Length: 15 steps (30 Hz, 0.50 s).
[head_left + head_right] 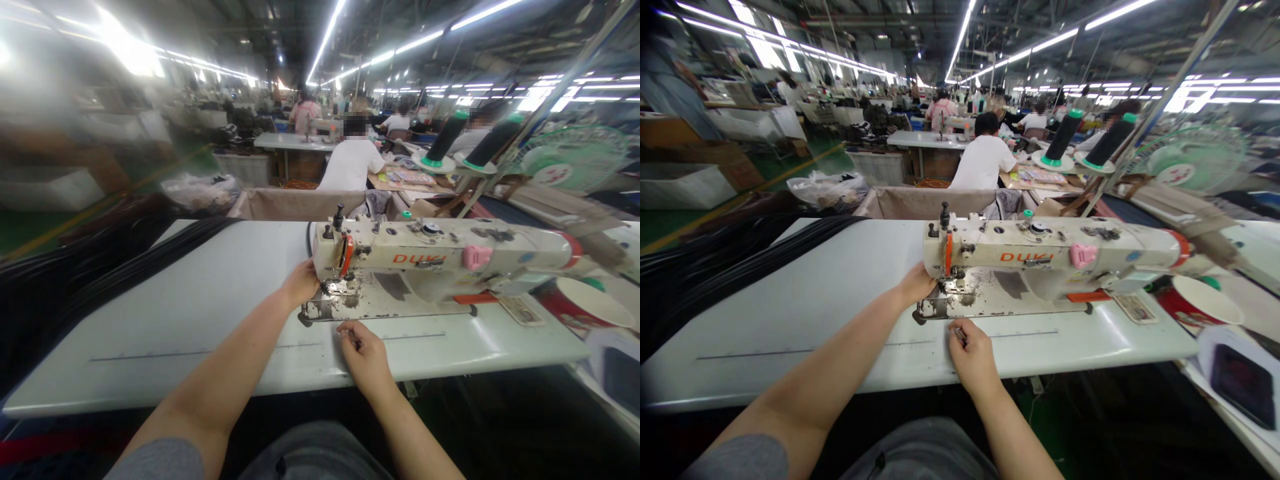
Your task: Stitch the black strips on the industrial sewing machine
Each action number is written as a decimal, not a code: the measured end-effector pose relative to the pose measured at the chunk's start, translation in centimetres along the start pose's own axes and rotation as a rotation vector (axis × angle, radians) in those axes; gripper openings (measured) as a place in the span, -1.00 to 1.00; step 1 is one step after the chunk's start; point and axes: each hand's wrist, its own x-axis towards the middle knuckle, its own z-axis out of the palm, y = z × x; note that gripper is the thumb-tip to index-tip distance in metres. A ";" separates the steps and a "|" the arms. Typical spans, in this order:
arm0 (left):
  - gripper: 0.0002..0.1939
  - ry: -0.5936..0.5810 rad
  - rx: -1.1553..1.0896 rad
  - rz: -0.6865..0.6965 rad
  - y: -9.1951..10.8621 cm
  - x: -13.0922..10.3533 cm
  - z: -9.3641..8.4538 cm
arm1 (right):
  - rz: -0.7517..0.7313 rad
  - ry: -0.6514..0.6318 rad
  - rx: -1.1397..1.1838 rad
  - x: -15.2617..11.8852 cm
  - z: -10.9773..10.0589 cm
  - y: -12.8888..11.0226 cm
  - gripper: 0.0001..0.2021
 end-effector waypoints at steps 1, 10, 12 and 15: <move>-0.64 0.004 0.008 0.001 0.0 -0.1 -0.1 | 0.000 0.000 -0.004 0.0 0.0 0.0 -0.79; -0.83 -0.017 0.023 -0.041 -0.6 -1.9 -2.2 | 0.007 0.005 -0.016 0.0 0.0 -0.2 -0.79; -0.88 -0.021 0.010 -0.058 -0.5 -2.0 -2.6 | 0.008 0.008 -0.020 -0.1 0.0 -0.2 -0.80; -0.90 -0.011 -0.002 -0.113 0.0 -2.2 -2.9 | 0.007 0.017 -0.024 -0.1 0.0 -0.2 -0.80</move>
